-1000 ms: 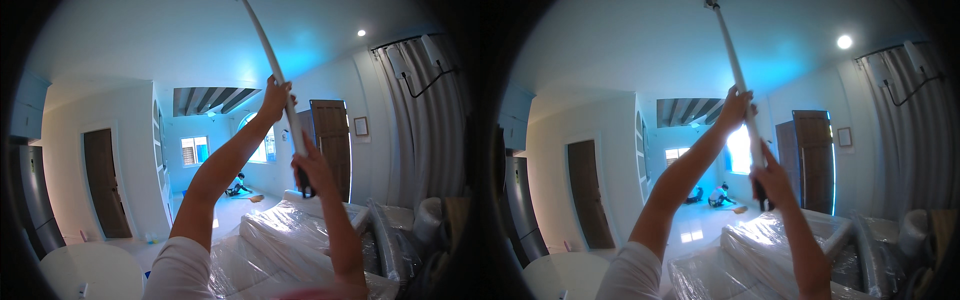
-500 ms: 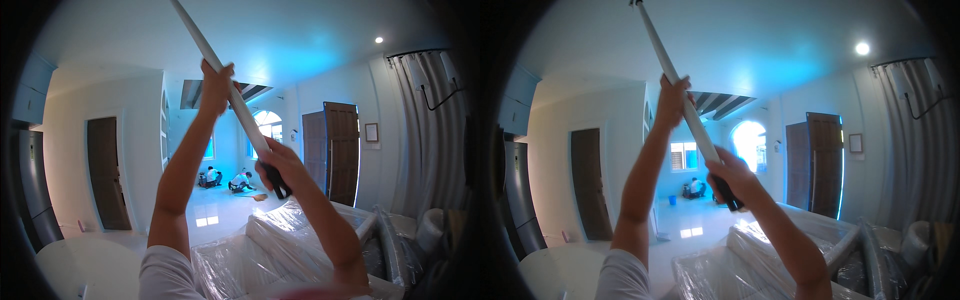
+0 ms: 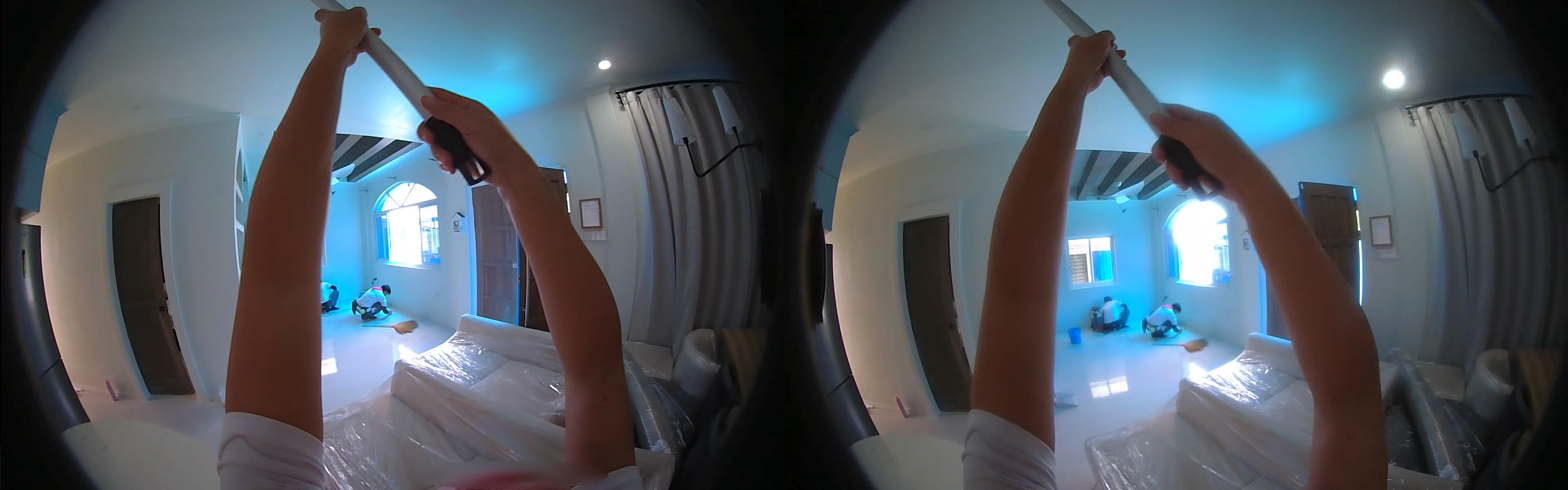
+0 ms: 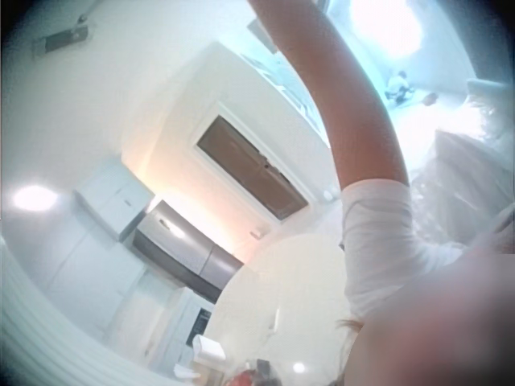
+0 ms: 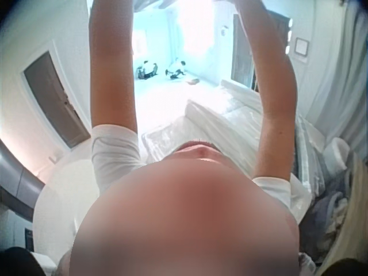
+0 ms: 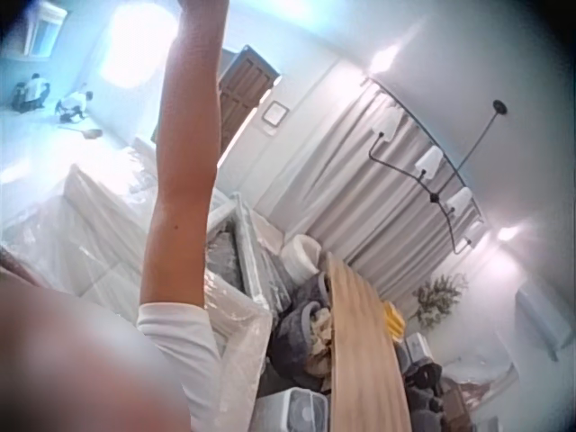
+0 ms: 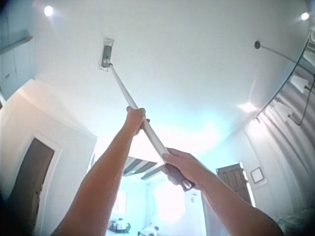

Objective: The person attaches a microfiber mop pad to a mop head, then picks up a mop bucket and a mop handle. They connect the handle to the mop head and extend the telescopic pole to full length.

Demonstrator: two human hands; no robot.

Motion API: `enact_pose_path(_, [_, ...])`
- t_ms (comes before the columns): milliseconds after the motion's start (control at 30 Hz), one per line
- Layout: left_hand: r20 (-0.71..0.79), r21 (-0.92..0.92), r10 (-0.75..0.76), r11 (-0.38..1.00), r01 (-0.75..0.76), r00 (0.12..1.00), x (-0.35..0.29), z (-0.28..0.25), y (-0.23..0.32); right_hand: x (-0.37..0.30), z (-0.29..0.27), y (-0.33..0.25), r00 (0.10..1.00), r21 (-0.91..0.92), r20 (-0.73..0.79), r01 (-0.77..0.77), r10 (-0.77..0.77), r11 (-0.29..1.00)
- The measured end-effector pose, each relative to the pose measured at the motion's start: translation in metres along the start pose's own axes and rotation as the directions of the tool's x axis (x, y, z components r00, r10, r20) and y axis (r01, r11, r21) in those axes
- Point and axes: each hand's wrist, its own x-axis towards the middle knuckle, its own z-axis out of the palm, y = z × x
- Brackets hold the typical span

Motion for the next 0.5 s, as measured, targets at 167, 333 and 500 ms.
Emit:
enact_pose_path(167, [0.016,-0.079,-0.031,0.996,0.032,0.999,-0.013,0.058,-0.024,-0.031,-0.051,-0.002,0.999,-0.14,-0.017,0.032,-0.035,0.99])
enact_pose_path(333, [0.069,-0.072,-0.032,0.997,0.036,0.997,-0.065,0.142,-0.064,-0.099,-0.107,0.021,0.986,-0.033,-0.165,-0.03,0.024,0.999])
enact_pose_path(500, [0.132,0.017,-0.139,0.99,0.138,0.981,-0.114,0.234,-0.118,-0.171,-0.157,0.044,0.955,0.036,-0.293,-0.044,0.052,0.998])
